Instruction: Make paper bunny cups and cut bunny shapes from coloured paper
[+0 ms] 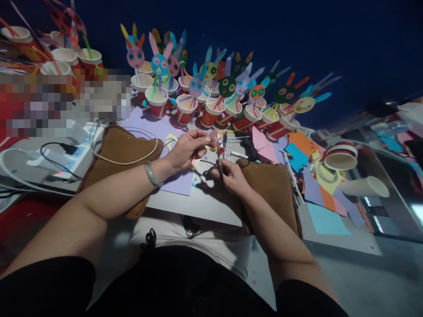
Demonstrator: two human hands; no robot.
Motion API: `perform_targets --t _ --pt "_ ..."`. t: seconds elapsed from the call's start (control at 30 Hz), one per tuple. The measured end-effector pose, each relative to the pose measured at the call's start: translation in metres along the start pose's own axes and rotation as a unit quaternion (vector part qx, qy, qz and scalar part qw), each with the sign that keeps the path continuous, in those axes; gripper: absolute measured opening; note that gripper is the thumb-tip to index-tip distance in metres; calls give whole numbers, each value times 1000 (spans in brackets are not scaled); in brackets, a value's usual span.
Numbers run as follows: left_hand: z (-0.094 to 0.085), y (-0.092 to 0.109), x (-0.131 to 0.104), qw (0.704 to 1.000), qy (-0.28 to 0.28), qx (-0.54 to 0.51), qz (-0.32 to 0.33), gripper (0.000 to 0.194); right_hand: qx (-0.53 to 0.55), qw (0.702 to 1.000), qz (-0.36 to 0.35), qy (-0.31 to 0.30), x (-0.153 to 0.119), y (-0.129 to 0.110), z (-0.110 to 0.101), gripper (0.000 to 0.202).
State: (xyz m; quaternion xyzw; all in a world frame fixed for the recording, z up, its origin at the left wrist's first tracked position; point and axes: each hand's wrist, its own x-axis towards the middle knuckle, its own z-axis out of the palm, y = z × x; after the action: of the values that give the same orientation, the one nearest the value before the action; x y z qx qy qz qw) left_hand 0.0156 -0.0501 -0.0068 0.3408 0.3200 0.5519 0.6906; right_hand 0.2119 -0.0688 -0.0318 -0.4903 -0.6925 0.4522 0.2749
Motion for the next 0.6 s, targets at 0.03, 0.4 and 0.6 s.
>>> perform_targets --t 0.03,0.4,0.6 --pt "0 0 0 1000 7 -7 5 24 -4 1000 4 -1 0 0 0 56" --pt "3 5 0 998 35 -43 4 21 -23 999 14 -19 -2 -4 -1 54" --pt "3 -2 -1 999 35 -5 13 19 -12 1000 10 -17 -2 -3 -1 53"
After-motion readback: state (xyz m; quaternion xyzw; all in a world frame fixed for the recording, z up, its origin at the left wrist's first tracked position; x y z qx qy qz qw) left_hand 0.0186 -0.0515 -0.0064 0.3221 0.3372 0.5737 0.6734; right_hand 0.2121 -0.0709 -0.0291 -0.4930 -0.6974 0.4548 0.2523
